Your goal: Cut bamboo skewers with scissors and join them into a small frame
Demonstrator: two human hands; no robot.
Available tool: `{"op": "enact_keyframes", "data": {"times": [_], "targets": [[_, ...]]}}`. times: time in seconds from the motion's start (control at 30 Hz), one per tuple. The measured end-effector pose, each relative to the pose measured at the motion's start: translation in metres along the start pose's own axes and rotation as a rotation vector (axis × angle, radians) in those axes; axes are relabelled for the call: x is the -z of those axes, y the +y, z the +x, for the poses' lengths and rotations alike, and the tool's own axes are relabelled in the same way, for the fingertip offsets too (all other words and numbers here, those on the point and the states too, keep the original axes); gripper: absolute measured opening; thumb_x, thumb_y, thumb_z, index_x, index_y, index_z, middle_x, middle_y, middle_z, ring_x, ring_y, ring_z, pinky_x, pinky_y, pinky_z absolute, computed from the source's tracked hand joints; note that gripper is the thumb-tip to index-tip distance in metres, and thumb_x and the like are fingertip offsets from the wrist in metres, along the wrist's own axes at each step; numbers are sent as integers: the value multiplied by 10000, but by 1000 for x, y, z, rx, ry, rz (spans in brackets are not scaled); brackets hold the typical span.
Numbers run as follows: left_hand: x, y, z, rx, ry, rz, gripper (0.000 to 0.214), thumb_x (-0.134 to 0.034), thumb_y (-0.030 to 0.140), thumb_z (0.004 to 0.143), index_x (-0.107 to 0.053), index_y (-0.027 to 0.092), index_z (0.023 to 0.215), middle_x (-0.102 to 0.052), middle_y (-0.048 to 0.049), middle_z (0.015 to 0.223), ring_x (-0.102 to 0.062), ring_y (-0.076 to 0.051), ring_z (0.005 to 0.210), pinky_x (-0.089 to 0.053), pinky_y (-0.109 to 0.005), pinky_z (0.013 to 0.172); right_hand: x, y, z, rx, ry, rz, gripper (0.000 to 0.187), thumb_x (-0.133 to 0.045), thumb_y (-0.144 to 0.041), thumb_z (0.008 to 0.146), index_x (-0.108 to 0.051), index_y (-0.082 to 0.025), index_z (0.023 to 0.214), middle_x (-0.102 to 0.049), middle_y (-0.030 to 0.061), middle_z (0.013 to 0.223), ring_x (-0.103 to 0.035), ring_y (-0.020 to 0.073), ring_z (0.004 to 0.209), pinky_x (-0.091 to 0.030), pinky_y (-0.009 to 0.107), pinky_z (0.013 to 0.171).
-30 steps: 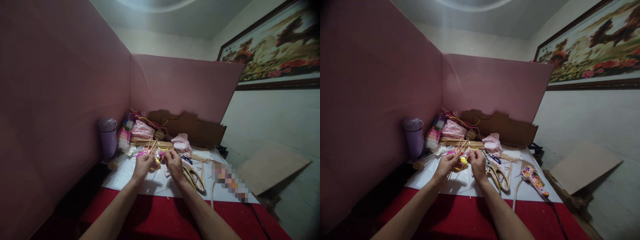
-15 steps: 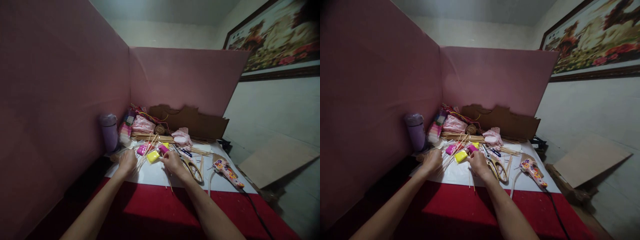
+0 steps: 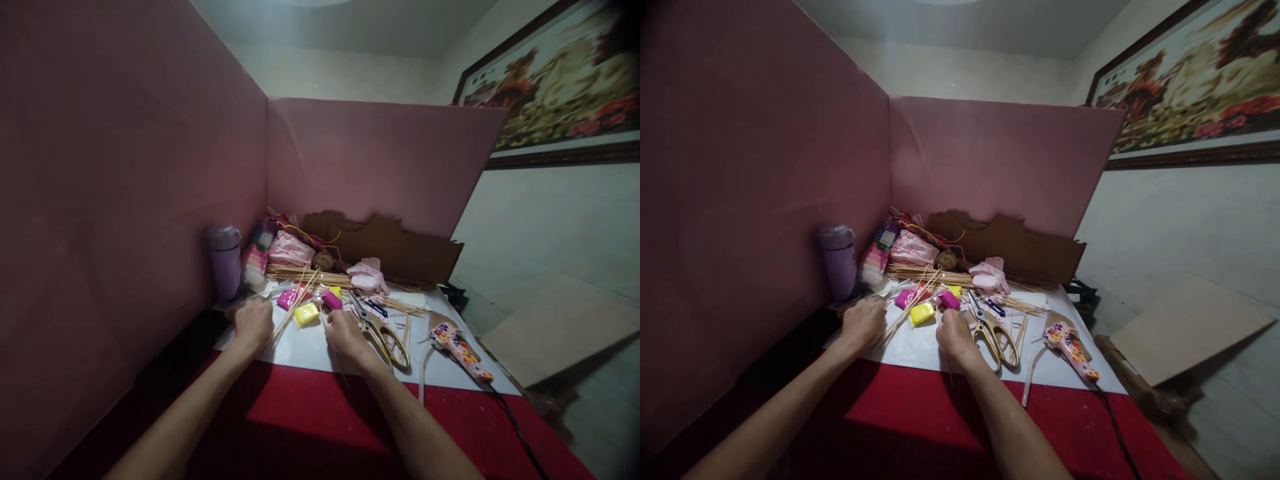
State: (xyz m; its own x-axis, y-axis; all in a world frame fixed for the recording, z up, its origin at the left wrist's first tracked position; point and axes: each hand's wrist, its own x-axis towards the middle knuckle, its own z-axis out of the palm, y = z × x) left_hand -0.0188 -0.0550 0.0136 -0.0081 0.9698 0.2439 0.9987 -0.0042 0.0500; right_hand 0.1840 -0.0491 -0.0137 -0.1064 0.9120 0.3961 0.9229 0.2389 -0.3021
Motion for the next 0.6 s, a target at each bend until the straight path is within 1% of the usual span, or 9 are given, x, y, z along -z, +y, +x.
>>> {"op": "enact_keyframes", "data": {"times": [0.07,0.13,0.2,0.23,0.33,0.4,0.47,0.53,0.6], "targets": [[7,1,-2,-40,80,-78,294,-393,174,835,-675,157,919,-660,-142,962,-589,-270,926,-434,-326,697,9,3,5,-27,25,133,158,-514,-74,720,-611,-159,628,-663,55,635,-608,160,595,-402,228,519],[13,5,-3,-56,131,-234,262,-433,230,836,-681,198,914,-674,-102,959,-588,-237,918,-426,-302,717,18,2,7,-30,109,395,120,-530,-189,772,-612,-161,689,-653,29,632,-592,143,562,-412,220,502],[16,10,-1,-87,135,-483,241,-472,277,826,-691,214,903,-687,-71,936,-596,-200,874,-421,-278,729,23,-4,5,-3,192,670,152,-535,-301,801,-601,-165,780,-641,14,642,-570,131,528,-420,222,480],[15,14,1,-124,124,-640,242,-489,304,820,-694,209,906,-691,-61,924,-597,-186,849,-423,-268,728,23,-7,3,21,198,755,170,-536,-332,804,-592,-171,807,-630,5,632,-557,126,506,-421,224,466],[7,26,9,-299,46,-1127,310,-529,382,792,-686,162,945,-683,-66,911,-589,-169,815,-438,-256,706,17,-17,-5,77,81,863,133,-548,-317,792,-575,-188,772,-576,-21,551,-530,119,449,-428,227,441],[-1,35,14,-367,-21,-1327,344,-578,411,753,-686,136,930,-670,-65,866,-581,-156,773,-438,-245,676,11,-19,-8,89,11,880,107,-546,-288,786,-568,-195,738,-544,-34,506,-528,120,430,-433,228,437],[-8,43,16,-387,-66,-1401,319,-605,421,727,-690,124,806,-639,-38,727,-556,-128,673,-421,-223,610,7,-18,-8,90,-12,886,110,-532,-281,795,-572,-198,736,-537,-35,495,-532,120,426,-435,227,439],[-10,52,17,-382,-77,-1381,305,-601,412,727,-654,120,654,-577,-11,595,-509,-102,576,-388,-205,539,4,-14,-5,84,-31,887,142,-522,-299,808,-585,-195,735,-537,-29,493,-526,120,424,-432,227,434],[-7,56,17,-361,-54,-1327,309,-589,388,731,-604,126,567,-538,0,534,-479,-90,526,-365,-197,498,3,-9,-3,58,-73,906,177,-525,-337,811,-590,-193,731,-535,-25,492,-514,119,413,-427,226,412]]}}
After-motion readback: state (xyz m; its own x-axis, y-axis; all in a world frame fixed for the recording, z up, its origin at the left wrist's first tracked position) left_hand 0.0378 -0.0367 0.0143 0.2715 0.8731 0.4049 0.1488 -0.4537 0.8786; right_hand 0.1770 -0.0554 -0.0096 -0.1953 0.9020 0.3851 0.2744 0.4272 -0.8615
